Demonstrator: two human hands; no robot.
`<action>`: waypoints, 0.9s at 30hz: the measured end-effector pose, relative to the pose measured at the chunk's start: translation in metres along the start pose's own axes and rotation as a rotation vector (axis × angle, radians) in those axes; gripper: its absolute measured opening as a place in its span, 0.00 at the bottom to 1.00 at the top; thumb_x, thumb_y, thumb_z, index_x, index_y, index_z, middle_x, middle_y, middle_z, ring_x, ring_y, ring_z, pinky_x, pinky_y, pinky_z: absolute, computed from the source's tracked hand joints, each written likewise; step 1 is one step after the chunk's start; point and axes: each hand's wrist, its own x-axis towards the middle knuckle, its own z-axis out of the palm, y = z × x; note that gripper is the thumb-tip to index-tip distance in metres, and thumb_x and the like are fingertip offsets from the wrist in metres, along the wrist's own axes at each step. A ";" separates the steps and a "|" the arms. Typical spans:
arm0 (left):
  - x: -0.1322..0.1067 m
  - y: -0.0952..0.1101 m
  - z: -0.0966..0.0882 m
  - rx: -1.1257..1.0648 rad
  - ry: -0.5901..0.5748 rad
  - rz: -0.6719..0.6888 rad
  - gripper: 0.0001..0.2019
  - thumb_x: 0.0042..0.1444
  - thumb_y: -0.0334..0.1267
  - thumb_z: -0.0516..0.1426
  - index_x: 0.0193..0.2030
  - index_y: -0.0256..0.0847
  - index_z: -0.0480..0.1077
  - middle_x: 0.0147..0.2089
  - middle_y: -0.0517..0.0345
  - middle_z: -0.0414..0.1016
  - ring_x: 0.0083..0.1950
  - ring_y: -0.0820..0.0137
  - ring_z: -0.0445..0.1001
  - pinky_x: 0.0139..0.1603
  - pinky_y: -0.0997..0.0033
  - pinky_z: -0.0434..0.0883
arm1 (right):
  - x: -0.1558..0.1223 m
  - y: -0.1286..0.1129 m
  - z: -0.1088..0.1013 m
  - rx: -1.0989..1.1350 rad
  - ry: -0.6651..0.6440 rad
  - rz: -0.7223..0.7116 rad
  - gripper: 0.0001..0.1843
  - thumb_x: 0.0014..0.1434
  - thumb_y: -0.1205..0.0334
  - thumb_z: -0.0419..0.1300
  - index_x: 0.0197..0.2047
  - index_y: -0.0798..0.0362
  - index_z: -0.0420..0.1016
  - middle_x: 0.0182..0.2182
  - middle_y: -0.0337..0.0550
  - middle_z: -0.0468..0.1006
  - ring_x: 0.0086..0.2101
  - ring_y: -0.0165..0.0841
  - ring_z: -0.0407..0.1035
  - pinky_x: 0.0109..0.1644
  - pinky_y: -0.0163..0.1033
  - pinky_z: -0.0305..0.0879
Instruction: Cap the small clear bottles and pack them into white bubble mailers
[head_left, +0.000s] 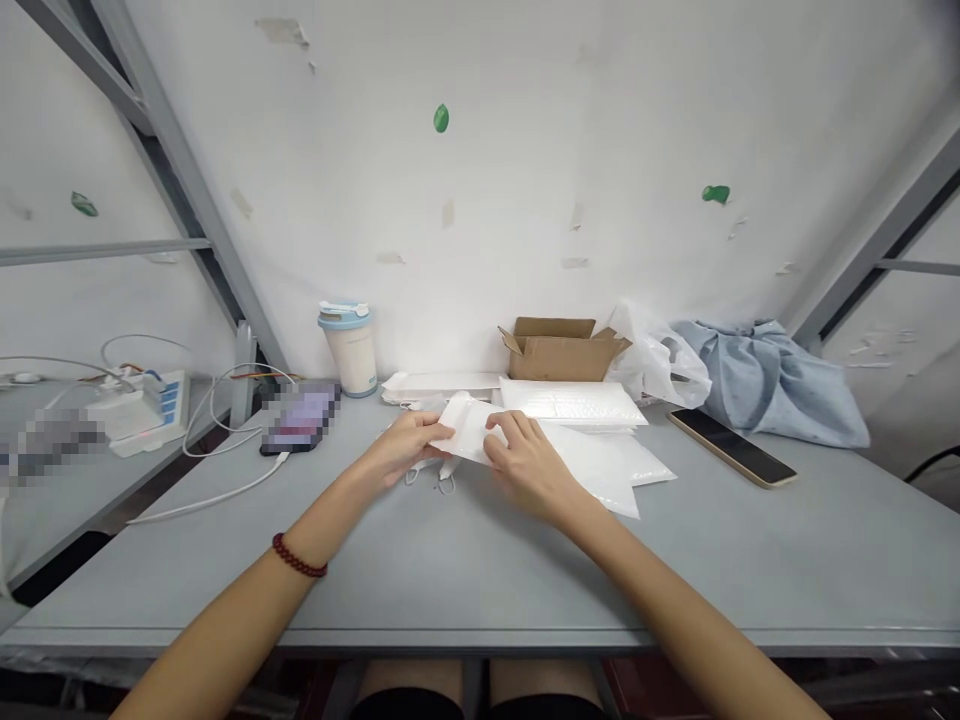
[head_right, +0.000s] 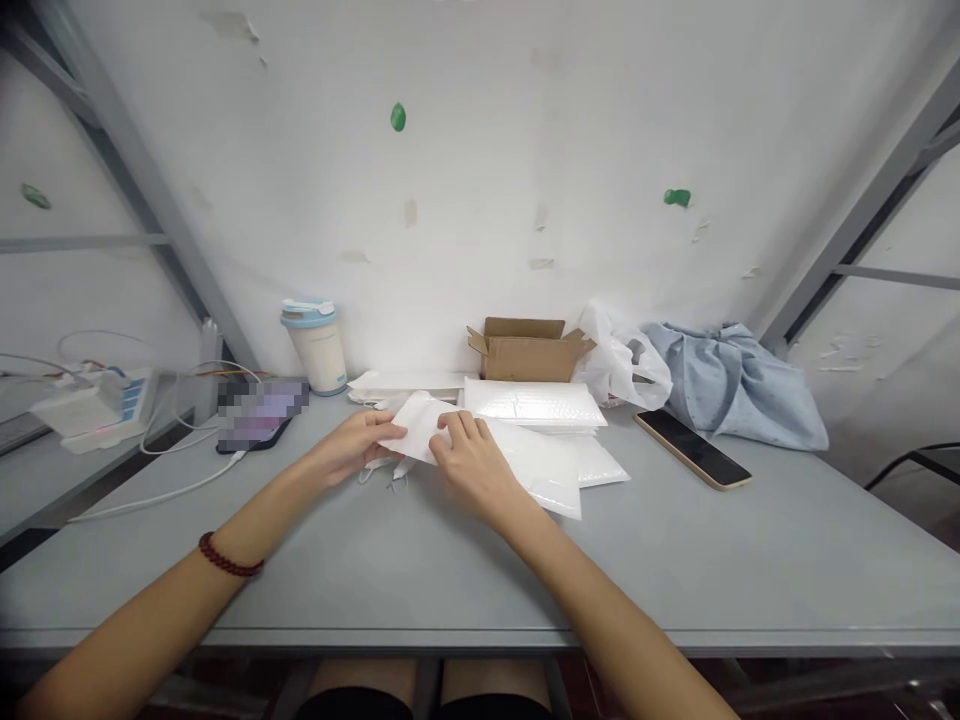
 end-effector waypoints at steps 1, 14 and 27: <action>0.000 -0.001 -0.002 -0.031 -0.011 -0.030 0.10 0.46 0.37 0.59 0.36 0.36 0.72 0.35 0.53 0.75 0.36 0.69 0.73 0.38 0.70 0.69 | 0.000 -0.003 0.000 0.049 -0.021 0.002 0.07 0.53 0.67 0.56 0.38 0.56 0.65 0.50 0.58 0.63 0.49 0.44 0.55 0.46 0.45 0.57; -0.002 -0.005 0.001 0.091 -0.052 -0.136 0.13 0.44 0.44 0.61 0.31 0.35 0.71 0.28 0.57 0.74 0.28 0.70 0.70 0.26 0.74 0.61 | 0.000 -0.005 -0.004 0.224 -0.098 0.129 0.25 0.43 0.55 0.59 0.44 0.56 0.60 0.47 0.56 0.64 0.47 0.44 0.56 0.50 0.49 0.54; -0.002 -0.010 0.003 0.342 -0.108 0.006 0.16 0.47 0.51 0.58 0.25 0.39 0.70 0.22 0.62 0.69 0.24 0.72 0.65 0.25 0.74 0.59 | -0.001 -0.006 -0.006 0.248 -0.150 0.128 0.23 0.44 0.51 0.59 0.41 0.54 0.58 0.40 0.50 0.63 0.41 0.41 0.57 0.45 0.46 0.57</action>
